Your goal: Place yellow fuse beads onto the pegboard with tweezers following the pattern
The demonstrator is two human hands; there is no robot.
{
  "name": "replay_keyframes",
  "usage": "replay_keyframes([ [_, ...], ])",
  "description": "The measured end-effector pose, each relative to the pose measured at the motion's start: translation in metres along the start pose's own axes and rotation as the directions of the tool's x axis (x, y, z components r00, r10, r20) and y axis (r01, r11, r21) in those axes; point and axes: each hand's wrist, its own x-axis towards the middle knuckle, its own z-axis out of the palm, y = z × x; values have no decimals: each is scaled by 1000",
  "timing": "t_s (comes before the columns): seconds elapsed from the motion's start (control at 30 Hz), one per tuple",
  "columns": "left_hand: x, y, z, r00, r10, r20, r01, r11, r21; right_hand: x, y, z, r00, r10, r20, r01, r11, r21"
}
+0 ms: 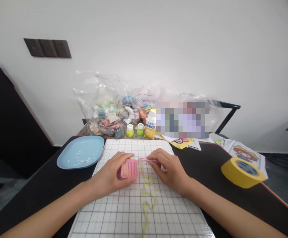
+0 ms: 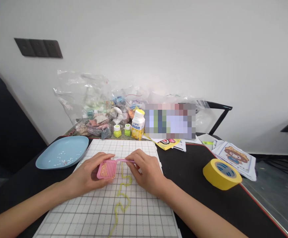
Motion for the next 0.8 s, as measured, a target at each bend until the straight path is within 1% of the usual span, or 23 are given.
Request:
replay_keyframes([
  [0.07,1,-2,-2,999,31,27,-31,1000,2,1,4,0,1000,13,-16,-13,999,-35],
  [0.17,4,0,-6,993,86,81,-85,996,-14,2,12,0,998,56,-36,-60,990,-131],
  [0.3,7,4,-10,977,143,159,-139,990,-33,3,20,0,993,114,-27,-117,967,-226],
  [0.5,10,4,-10,968,159,195,-158,987,-21,3,20,3,993,111,28,-101,965,-240],
  [0.8,12,1,-6,964,163,209,-172,985,22,4,19,7,993,118,31,-106,960,-258],
])
